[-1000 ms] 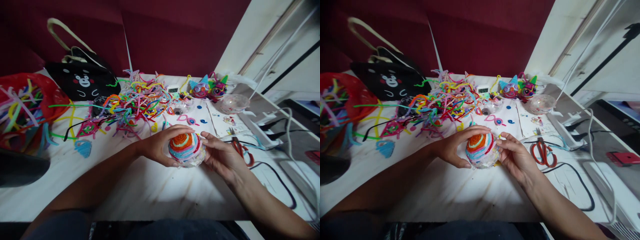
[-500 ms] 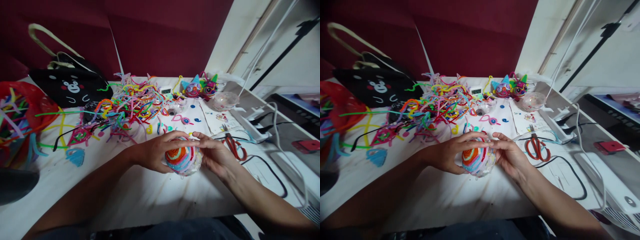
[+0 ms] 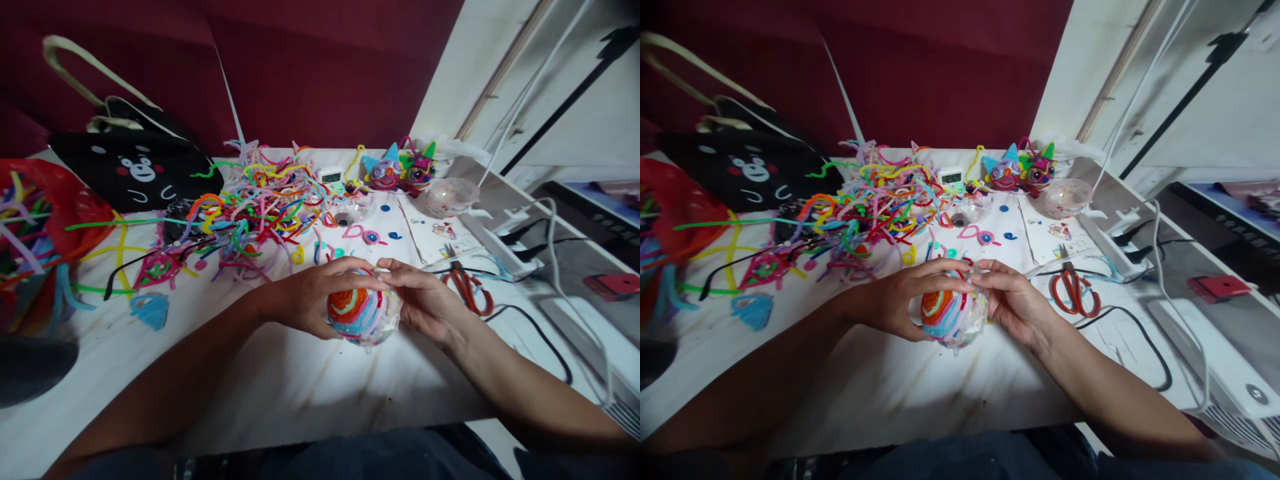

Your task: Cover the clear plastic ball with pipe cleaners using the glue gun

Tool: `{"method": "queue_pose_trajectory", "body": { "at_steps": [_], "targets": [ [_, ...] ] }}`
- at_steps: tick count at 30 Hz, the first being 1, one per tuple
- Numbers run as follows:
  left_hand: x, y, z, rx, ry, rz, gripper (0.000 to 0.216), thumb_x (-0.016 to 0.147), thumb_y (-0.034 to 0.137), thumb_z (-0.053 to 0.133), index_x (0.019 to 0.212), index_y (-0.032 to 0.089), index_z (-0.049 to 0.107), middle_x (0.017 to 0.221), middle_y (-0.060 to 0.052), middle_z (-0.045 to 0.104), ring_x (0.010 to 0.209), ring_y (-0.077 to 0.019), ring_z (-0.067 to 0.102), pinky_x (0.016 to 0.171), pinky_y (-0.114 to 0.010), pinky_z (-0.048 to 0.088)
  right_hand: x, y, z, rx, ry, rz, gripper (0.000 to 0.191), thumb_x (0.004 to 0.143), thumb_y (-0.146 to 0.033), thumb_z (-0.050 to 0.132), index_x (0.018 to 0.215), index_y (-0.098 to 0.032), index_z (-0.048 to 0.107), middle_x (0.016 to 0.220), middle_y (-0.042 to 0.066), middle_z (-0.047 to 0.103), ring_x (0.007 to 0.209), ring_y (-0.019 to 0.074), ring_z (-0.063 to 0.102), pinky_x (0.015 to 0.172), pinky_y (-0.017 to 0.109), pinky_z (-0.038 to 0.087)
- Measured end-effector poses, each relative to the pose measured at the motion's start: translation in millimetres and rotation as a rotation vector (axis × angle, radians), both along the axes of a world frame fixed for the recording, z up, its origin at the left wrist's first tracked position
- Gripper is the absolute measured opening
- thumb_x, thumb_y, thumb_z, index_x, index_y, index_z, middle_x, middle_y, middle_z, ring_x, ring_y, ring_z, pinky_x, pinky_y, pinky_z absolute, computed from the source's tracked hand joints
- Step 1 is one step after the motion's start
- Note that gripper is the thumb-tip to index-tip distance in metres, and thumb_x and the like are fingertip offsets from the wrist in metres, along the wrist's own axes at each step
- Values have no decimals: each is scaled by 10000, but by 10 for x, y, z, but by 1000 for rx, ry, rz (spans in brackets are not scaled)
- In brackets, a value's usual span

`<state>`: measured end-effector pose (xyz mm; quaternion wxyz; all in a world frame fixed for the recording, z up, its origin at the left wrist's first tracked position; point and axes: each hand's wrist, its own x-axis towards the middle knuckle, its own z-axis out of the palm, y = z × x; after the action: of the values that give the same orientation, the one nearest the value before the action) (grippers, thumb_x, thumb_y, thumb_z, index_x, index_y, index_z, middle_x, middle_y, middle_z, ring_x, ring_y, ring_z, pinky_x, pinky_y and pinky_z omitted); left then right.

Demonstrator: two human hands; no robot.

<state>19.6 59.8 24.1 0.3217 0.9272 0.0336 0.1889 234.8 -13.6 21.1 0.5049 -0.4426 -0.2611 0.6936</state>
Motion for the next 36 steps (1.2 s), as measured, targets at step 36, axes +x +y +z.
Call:
{"method": "queue_pose_trajectory", "body": {
  "at_steps": [36],
  "targets": [
    [-96, 400, -498, -886, -199, 541, 1124, 514, 336, 932, 1483, 254, 368, 1469, -131, 512, 1327, -356, 530, 1030, -461, 498, 930, -404, -189, 232, -958, 453, 216, 860, -401, 650, 996, -237, 685, 794, 35, 686, 637, 177, 616, 536, 261, 517]
  ]
}}
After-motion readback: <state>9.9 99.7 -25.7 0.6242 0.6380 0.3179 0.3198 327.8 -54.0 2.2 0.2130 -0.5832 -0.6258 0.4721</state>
